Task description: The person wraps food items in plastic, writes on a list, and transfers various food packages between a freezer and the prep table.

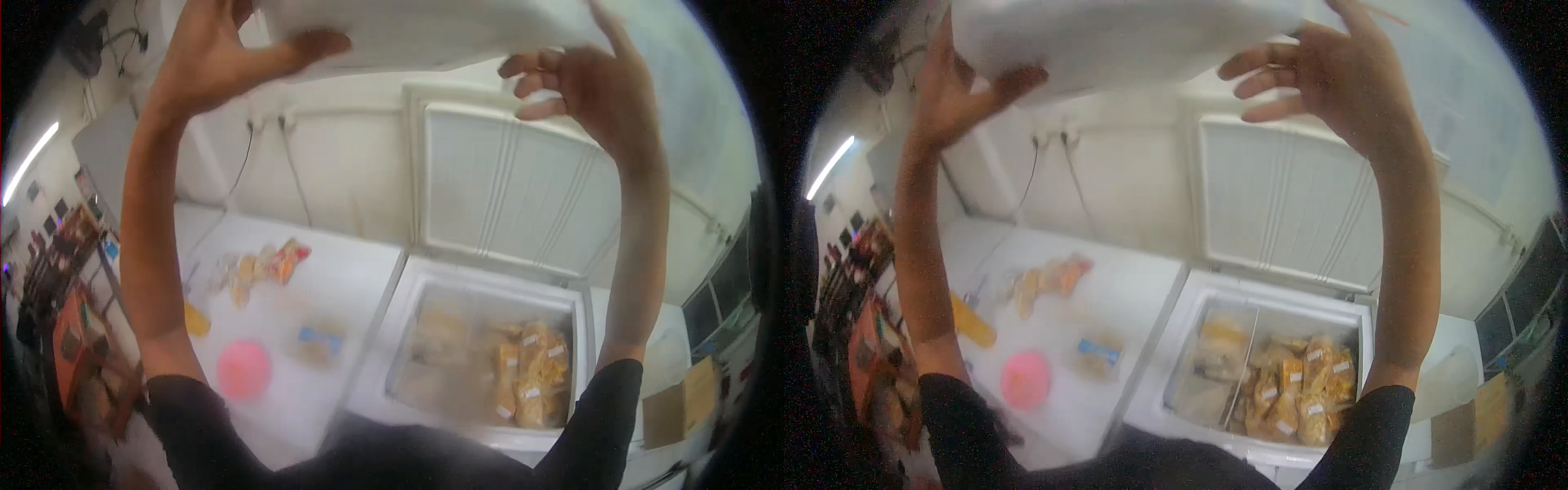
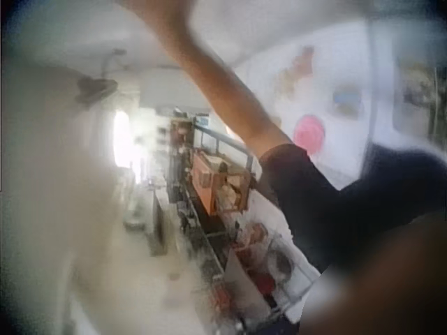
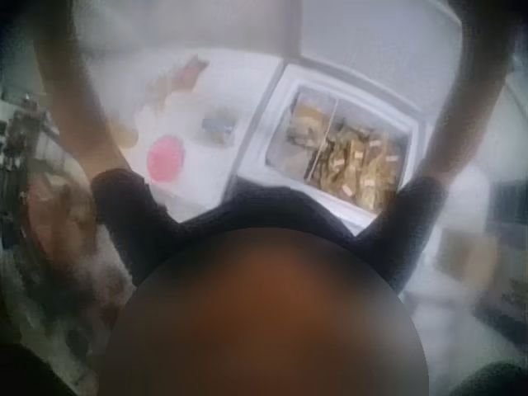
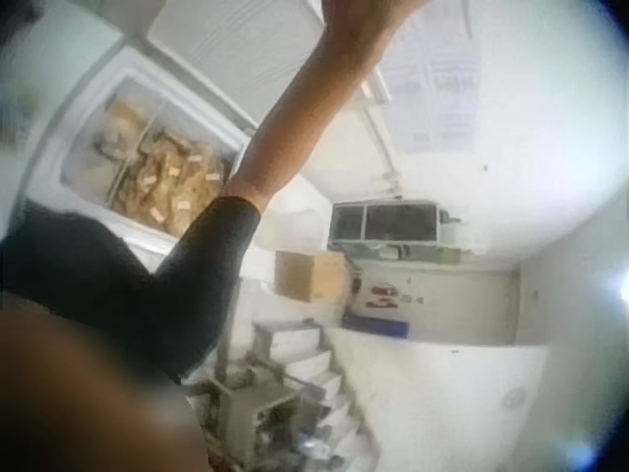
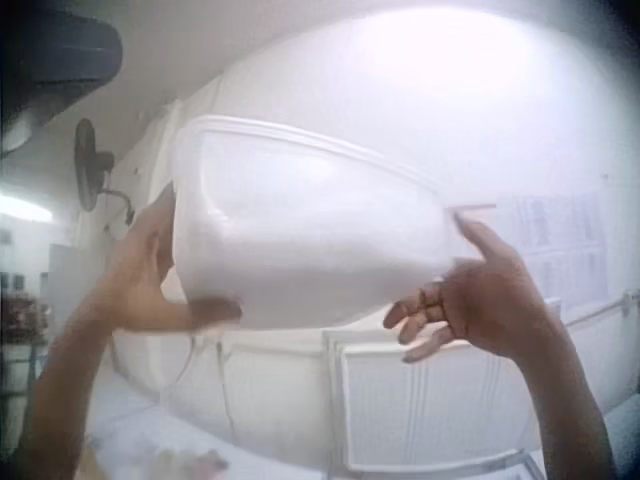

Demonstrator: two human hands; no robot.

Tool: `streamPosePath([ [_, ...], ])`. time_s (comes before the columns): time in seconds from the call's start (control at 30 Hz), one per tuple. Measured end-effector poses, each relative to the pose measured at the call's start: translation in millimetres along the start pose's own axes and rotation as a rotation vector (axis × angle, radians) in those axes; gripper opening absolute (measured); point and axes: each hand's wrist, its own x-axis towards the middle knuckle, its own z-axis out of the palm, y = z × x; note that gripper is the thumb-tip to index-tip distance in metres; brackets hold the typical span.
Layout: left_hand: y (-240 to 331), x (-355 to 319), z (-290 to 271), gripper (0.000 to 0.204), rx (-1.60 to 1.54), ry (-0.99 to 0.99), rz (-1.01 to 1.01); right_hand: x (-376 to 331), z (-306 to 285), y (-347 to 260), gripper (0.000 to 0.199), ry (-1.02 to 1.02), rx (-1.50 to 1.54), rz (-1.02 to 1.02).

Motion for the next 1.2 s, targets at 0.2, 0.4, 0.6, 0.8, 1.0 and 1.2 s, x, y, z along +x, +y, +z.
streamPosePath([
  [0.2,125.7,-215.6,62.9,0.024,-0.158,-0.187,0.089,-82.8,103.4,227.1,0.052,0.452,0.347,0.334],
  [0.4,239.6,-480.4,92.2,0.027,-0.120,-0.454,-0.261,-185.8,280.0,443.3,0.064,0.311,0.522,1.013],
  [0.6,319.3,-616.8,58.6,0.022,-0.102,-0.709,-0.501,-157.2,388.2,479.1,0.065,0.046,0.277,0.960],
  [0.8,341.5,-646.8,30.3,0.022,-0.008,-0.815,-0.688,-137.4,440.2,518.3,0.058,-0.042,0.277,0.921],
  [1.0,309.2,-666.5,12.7,0.021,-0.045,-0.871,-0.783,-119.0,474.9,534.8,0.031,0.210,-0.370,0.542],
  [1.2,279.8,-657.2,8.2,0.023,-0.210,-0.919,-0.813,-92.4,484.2,512.6,0.023,0.387,-0.550,0.411],
])
